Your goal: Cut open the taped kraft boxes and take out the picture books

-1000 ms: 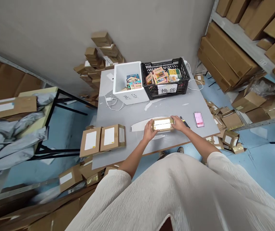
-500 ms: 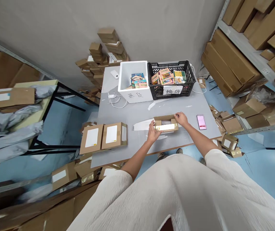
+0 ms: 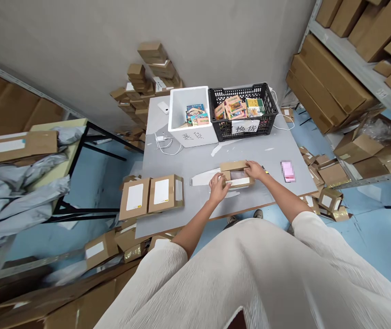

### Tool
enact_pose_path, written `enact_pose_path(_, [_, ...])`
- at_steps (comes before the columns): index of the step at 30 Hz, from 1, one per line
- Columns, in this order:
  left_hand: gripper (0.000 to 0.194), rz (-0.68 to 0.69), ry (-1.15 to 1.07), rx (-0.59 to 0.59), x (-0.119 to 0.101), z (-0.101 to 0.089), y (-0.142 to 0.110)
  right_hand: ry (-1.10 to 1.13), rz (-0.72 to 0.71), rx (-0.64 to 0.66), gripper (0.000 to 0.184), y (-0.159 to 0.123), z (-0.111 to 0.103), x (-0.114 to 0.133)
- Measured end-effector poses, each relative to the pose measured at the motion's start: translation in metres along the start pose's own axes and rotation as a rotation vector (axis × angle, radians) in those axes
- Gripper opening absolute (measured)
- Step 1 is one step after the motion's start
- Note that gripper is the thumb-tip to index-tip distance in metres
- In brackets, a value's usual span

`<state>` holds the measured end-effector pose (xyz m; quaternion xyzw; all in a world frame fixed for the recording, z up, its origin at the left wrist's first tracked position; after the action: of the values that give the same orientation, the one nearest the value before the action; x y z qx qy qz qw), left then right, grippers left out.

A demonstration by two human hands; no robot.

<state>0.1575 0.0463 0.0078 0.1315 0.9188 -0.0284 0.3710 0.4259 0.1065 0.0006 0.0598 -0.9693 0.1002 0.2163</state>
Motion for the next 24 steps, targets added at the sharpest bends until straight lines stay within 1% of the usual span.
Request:
enact_pose_path(2, [0.021, 0.029, 0.012, 0.024, -0.005, -0.005, -0.005, 0.001, -0.017, 0.005, 0.039, -0.001, 0.001, 0.001])
enact_pose_path(4, [0.021, 0.059, 0.027, 0.108, -0.009, -0.006, -0.008, -0.008, -0.041, 0.0, 0.043, -0.003, 0.005, 0.003])
enact_pose_path(6, [0.015, 0.106, 0.055, 0.197, -0.013, -0.004, -0.01, -0.031, -0.051, -0.004, 0.054, -0.008, 0.011, 0.007])
enact_pose_path(7, [0.022, 0.138, 0.072, 0.23, -0.015, -0.002, -0.01, -0.046, -0.046, -0.004, 0.061, -0.01, 0.015, 0.009])
enact_pose_path(10, [0.052, 0.238, 0.137, 0.32, -0.024, 0.007, -0.003, -0.092, -0.008, 0.011, 0.076, -0.018, 0.027, 0.015])
enact_pose_path(12, [0.062, 0.268, 0.204, 0.39, -0.029, 0.013, 0.003, -0.114, 0.015, 0.02, 0.081, -0.021, 0.032, 0.018])
enact_pose_path(14, [0.065, 0.262, 0.281, 0.429, -0.032, 0.015, 0.006, -0.117, 0.03, 0.027, 0.084, -0.023, 0.034, 0.02])
enact_pose_path(16, [0.065, 0.249, 0.345, 0.409, -0.034, 0.009, 0.006, -0.092, 0.036, 0.033, 0.086, -0.022, 0.032, 0.02])
enact_pose_path(19, [0.072, 0.179, 0.405, 0.302, -0.031, -0.009, 0.0, -0.002, 0.009, 0.018, 0.087, -0.021, 0.025, 0.016])
enact_pose_path(22, [0.085, 0.038, 0.446, 0.219, -0.022, -0.027, -0.004, 0.081, -0.053, -0.064, 0.084, -0.026, 0.011, 0.006])
enact_pose_path(24, [0.088, -0.018, 0.467, 0.226, -0.017, -0.033, -0.002, 0.101, -0.066, -0.148, 0.08, -0.034, 0.002, -0.005])
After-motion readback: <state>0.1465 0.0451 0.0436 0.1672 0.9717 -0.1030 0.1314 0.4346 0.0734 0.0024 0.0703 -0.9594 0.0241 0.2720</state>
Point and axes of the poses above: each hand's wrist, its own y-axis towards the middle knuckle, its own z-axis out of the palm, x = y × z, the point moved 5 cm from there along y, towards the middle knuckle, and after that the axes turned 6 degrees about -y, right-handed, at the moved point
